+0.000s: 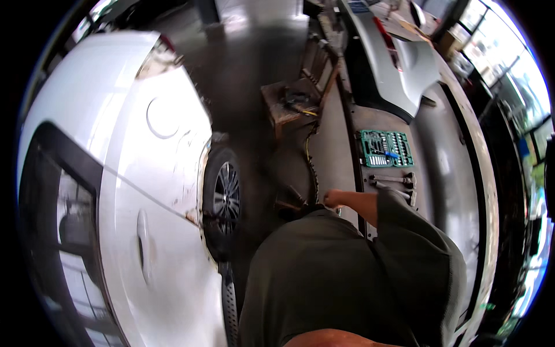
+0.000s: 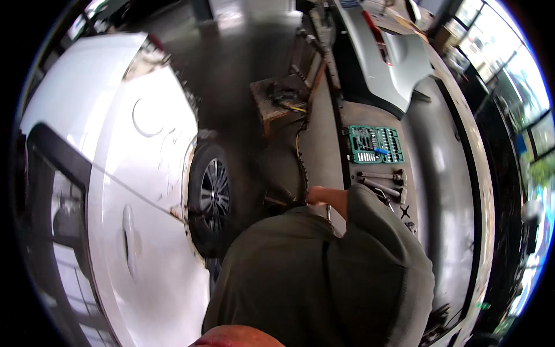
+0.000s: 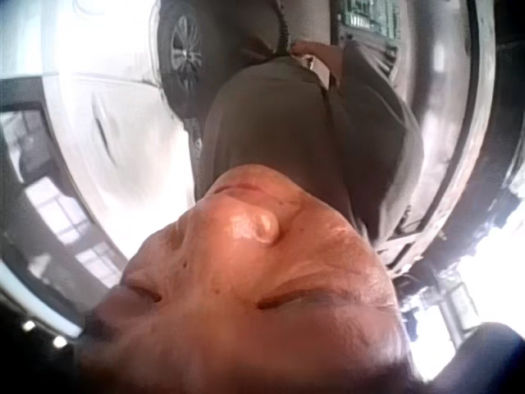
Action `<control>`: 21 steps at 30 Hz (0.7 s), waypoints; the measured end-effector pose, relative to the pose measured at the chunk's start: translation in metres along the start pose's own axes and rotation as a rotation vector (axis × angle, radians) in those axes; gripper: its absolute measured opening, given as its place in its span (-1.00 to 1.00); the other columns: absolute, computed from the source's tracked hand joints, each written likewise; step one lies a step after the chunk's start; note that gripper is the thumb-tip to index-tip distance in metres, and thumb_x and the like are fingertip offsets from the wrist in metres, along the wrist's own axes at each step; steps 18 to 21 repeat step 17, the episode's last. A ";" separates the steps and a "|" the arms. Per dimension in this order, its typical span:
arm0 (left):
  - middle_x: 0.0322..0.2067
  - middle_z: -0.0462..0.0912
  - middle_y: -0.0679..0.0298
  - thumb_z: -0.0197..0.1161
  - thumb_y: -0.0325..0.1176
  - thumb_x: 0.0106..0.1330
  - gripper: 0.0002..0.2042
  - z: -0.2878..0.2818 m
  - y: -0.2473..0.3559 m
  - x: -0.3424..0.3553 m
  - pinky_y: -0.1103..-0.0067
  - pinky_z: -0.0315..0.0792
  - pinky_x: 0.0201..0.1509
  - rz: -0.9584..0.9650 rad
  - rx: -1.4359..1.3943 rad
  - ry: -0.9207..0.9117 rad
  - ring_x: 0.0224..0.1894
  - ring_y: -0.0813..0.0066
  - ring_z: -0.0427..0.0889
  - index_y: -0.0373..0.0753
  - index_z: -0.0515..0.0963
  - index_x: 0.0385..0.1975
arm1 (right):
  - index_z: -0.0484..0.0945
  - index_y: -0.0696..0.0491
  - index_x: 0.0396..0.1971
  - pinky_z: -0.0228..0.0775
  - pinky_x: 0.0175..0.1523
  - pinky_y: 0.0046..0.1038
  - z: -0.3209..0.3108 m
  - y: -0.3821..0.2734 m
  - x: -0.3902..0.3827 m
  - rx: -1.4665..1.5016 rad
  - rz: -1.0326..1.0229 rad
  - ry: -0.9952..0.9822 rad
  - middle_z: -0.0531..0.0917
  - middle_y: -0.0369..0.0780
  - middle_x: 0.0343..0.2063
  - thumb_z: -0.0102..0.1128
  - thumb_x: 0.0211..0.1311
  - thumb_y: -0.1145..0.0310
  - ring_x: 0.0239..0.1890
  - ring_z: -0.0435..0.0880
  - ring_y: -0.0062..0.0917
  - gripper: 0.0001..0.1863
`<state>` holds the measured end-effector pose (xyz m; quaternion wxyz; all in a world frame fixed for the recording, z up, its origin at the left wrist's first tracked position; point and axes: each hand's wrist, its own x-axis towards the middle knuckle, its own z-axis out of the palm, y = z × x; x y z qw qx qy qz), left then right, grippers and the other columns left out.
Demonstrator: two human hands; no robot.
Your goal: The person repairs a damaged car wheel arch by attaching metal washers with a welding tool, using a slide hammer to pull the dented metal outward, and سپس leveling the surface with a hammer.
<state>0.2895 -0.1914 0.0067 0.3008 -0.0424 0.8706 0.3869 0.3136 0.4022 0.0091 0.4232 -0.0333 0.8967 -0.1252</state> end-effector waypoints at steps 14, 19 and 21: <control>-0.02 0.58 0.22 0.22 -0.45 0.32 -0.82 0.020 0.007 -0.135 0.38 0.53 -0.26 0.442 0.259 0.399 -0.17 0.26 0.65 -0.19 0.62 -0.11 | 0.66 0.12 -0.03 0.49 0.00 -0.24 -0.123 -0.070 0.014 0.465 0.131 0.064 0.73 -0.14 -0.20 0.24 0.36 0.25 -0.14 0.67 -0.35 -0.68; -0.11 0.58 0.21 0.10 -0.53 0.42 -0.82 0.062 -0.028 -0.176 0.43 0.46 -0.35 0.215 0.105 0.377 -0.33 0.36 0.58 -0.27 0.59 -0.07 | 0.65 0.14 -0.04 0.55 -0.01 -0.27 -0.274 -0.216 -0.027 0.215 -0.243 0.599 0.75 -0.08 -0.24 0.29 0.34 0.21 -0.18 0.72 -0.32 -0.66; -0.11 0.58 0.21 0.10 -0.53 0.42 -0.82 0.062 -0.028 -0.176 0.43 0.46 -0.35 0.215 0.105 0.377 -0.33 0.36 0.58 -0.27 0.59 -0.07 | 0.65 0.14 -0.04 0.55 -0.01 -0.27 -0.274 -0.216 -0.027 0.215 -0.243 0.599 0.75 -0.08 -0.24 0.29 0.34 0.21 -0.18 0.72 -0.32 -0.66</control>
